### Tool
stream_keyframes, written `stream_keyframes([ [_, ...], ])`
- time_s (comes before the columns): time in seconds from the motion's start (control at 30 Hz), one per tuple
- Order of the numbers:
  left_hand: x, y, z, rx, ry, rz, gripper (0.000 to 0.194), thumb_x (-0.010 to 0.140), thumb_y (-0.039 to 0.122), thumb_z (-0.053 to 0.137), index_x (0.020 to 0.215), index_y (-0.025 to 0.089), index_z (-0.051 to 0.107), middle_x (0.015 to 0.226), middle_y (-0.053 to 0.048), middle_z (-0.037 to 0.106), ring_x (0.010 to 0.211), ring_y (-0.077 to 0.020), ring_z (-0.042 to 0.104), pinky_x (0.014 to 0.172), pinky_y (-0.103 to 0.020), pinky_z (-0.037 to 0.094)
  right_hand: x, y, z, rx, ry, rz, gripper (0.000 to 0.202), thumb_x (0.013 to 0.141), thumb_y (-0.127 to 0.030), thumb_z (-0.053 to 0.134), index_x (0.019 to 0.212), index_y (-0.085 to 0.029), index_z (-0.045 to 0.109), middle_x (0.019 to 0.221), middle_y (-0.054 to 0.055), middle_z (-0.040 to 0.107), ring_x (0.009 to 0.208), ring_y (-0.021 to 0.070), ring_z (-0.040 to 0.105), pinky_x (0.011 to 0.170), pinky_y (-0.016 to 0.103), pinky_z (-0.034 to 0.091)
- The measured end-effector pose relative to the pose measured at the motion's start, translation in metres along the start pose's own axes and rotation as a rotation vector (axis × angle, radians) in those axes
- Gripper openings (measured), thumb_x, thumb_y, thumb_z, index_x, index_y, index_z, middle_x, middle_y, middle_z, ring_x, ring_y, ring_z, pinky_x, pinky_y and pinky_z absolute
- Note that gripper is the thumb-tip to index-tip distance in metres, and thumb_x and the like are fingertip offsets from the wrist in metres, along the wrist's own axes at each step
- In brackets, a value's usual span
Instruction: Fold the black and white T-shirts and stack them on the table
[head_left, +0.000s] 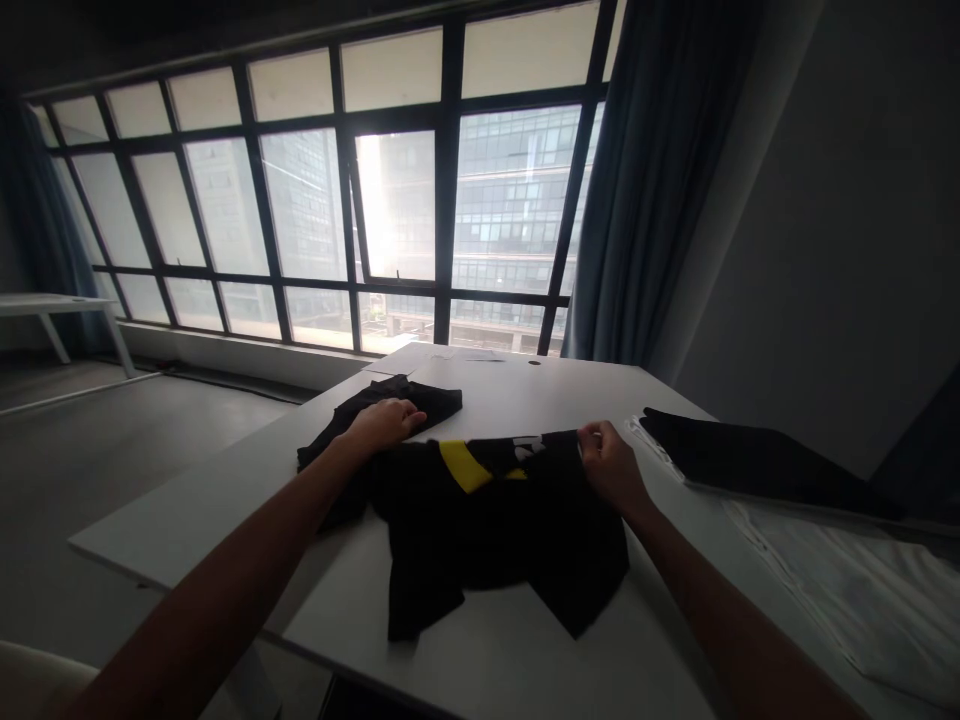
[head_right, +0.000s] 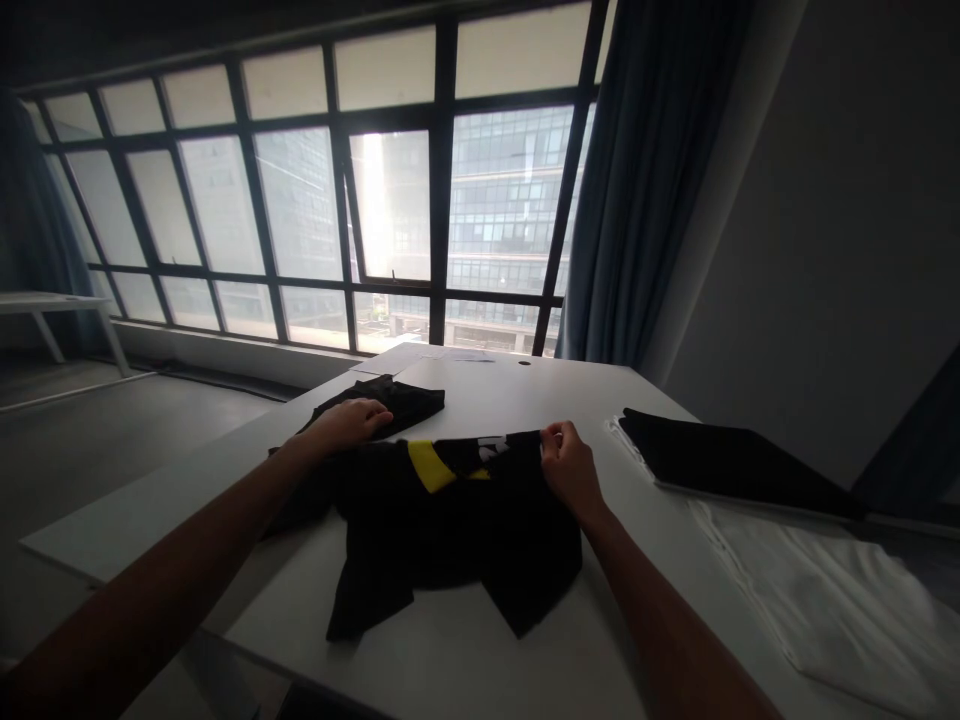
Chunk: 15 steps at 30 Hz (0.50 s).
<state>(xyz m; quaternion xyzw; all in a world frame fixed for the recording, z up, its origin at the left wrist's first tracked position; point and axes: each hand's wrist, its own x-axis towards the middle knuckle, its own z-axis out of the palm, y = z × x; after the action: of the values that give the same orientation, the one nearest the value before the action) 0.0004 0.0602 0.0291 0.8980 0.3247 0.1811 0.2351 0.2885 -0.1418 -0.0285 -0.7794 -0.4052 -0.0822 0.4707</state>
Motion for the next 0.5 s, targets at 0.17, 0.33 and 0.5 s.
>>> stream_keyframes([
  [0.17, -0.022, -0.006, 0.048, 0.421, -0.338, -0.116, 0.1, 0.065, 0.067, 0.073, 0.149, 0.025, 0.041, 0.144, -0.021, 0.053, 0.127, -0.0451, 0.051, 0.098, -0.052, 0.044, 0.004, 0.02, -0.009, -0.176, -0.458, 0.003, 0.06, 0.07, -0.061, 0.07, 0.109, -0.016, 0.065, 0.103, 0.014, 0.071, 0.093, 0.0271, 0.066, 0.079, 0.035, 0.05],
  [0.33, -0.032, 0.003, 0.078, 0.39, -0.372, 0.173, 0.059, 0.076, 0.039, 0.071, 0.132, 0.026, 0.06, 0.133, -0.014, 0.063, 0.117, -0.0356, 0.059, 0.096, -0.045, 0.046, -0.01, 0.006, -0.029, -0.142, -1.048, 0.104, 0.052, 0.061, -0.05, 0.081, 0.104, -0.021, 0.072, 0.105, 0.007, 0.073, 0.093, 0.0258, 0.068, 0.078, 0.033, 0.053],
  [0.5, -0.013, -0.001, 0.004, 0.068, -0.788, 0.13, 0.035, 0.066, 0.03, 0.077, 0.1, 0.025, 0.076, 0.097, -0.002, 0.077, 0.093, -0.0283, 0.069, 0.085, -0.036, 0.053, -0.028, -0.027, -0.038, 0.245, -1.332, -0.008, 0.052, 0.069, -0.048, 0.079, 0.113, -0.02, 0.071, 0.107, 0.004, 0.073, 0.097, 0.025, 0.068, 0.085, 0.035, 0.054],
])
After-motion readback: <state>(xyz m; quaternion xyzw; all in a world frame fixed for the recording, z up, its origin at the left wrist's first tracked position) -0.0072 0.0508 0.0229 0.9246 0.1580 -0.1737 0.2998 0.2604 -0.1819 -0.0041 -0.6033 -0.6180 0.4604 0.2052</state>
